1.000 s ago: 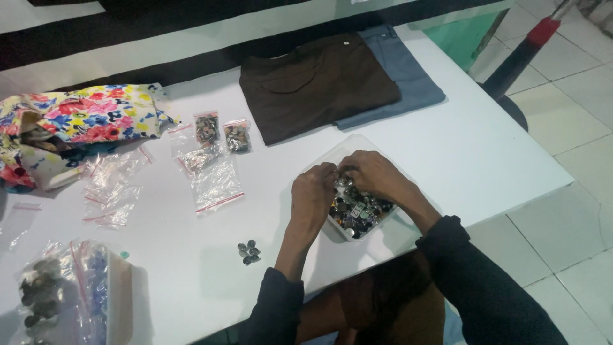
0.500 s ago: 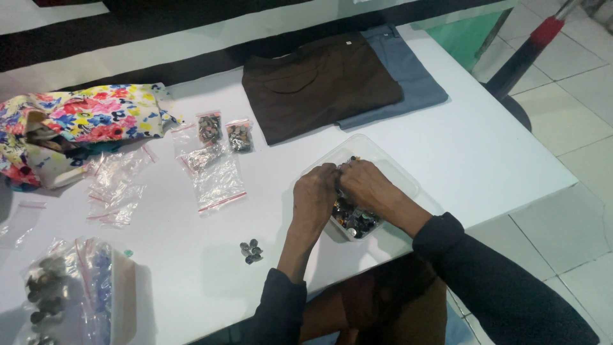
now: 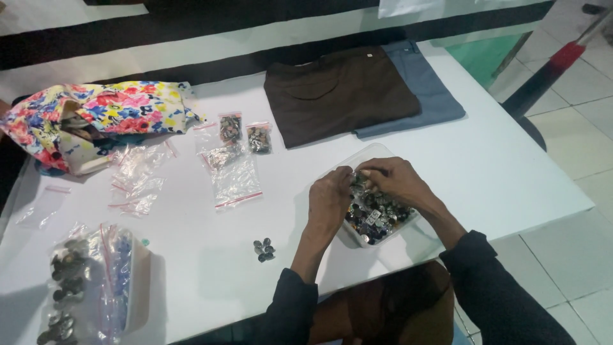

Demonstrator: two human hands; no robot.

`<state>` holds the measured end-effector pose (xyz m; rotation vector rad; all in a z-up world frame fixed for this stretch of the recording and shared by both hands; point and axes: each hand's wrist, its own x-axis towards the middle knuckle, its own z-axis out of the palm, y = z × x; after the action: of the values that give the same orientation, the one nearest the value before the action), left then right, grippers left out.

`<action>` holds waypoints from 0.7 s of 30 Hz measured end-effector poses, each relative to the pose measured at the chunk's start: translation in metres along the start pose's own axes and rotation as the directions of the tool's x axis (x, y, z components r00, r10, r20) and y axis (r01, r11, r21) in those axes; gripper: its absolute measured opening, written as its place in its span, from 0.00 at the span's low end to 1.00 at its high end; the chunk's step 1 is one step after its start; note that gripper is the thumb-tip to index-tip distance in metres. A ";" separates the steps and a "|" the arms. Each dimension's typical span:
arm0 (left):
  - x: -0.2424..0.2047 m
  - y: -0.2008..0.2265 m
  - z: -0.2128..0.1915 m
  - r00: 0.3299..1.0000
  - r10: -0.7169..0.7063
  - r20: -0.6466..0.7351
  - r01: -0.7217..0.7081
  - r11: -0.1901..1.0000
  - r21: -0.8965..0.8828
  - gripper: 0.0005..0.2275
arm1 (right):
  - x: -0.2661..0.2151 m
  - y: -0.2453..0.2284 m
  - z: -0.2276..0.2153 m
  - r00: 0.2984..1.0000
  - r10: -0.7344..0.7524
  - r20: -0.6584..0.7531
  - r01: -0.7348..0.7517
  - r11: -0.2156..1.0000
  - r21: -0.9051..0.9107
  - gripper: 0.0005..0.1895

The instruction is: The person picks up buttons one at a time from a table, holding them up to look at them before placing them into different plastic bags and a plastic container.

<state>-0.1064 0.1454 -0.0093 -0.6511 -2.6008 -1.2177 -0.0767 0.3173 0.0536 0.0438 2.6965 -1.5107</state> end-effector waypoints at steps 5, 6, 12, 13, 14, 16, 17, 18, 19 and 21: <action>0.003 0.001 0.002 0.999 0.021 -0.024 -0.022 0.999 -0.050 0.08 | 0.003 -0.001 0.000 0.999 -0.029 0.028 0.021 0.968 0.250 0.16; 0.003 -0.002 0.004 0.999 0.017 -0.028 -0.018 0.999 -0.042 0.08 | 0.003 -0.004 0.001 0.999 -0.048 0.025 0.039 0.960 0.278 0.15; -0.003 0.013 -0.005 0.992 0.092 -0.087 -0.102 0.988 -0.113 0.07 | -0.010 -0.024 0.004 0.995 -0.062 -0.085 0.081 0.965 0.248 0.12; -0.008 0.016 -0.010 0.992 0.077 -0.104 -0.088 0.990 -0.108 0.07 | -0.015 -0.029 0.005 0.995 -0.072 -0.064 0.086 0.966 0.244 0.12; -0.014 0.018 -0.016 0.960 0.197 -0.198 -0.208 0.978 -0.036 0.06 | -0.020 -0.033 0.007 0.984 -0.114 -0.135 0.132 0.982 0.137 0.11; -0.033 0.025 -0.030 0.911 0.300 -0.284 -0.296 0.954 0.058 0.05 | -0.040 -0.042 0.019 0.970 -0.167 -0.179 0.175 0.984 0.032 0.10; -0.040 0.029 -0.038 0.875 0.336 -0.349 -0.329 0.941 0.079 0.05 | -0.049 -0.049 0.026 0.931 -0.263 -0.254 0.248 0.965 -0.089 0.10; -0.046 0.035 -0.046 0.833 0.371 -0.411 -0.361 0.927 0.104 0.05 | -0.059 -0.054 0.032 0.877 -0.364 -0.314 0.309 0.927 -0.213 0.09; -0.060 0.035 -0.054 0.834 0.362 -0.417 -0.349 0.930 0.110 0.05 | -0.067 -0.056 0.045 0.879 -0.370 -0.301 0.317 0.925 -0.210 0.09; -0.086 0.037 -0.069 0.768 0.368 -0.525 -0.378 0.921 0.093 0.06 | -0.085 -0.060 0.069 0.719 -0.587 -0.373 0.438 0.799 -0.413 0.06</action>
<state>-0.0136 0.0868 0.0294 -0.6734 -1.8878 -1.0956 0.0073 0.2270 0.0732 -0.4567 3.5574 -1.2936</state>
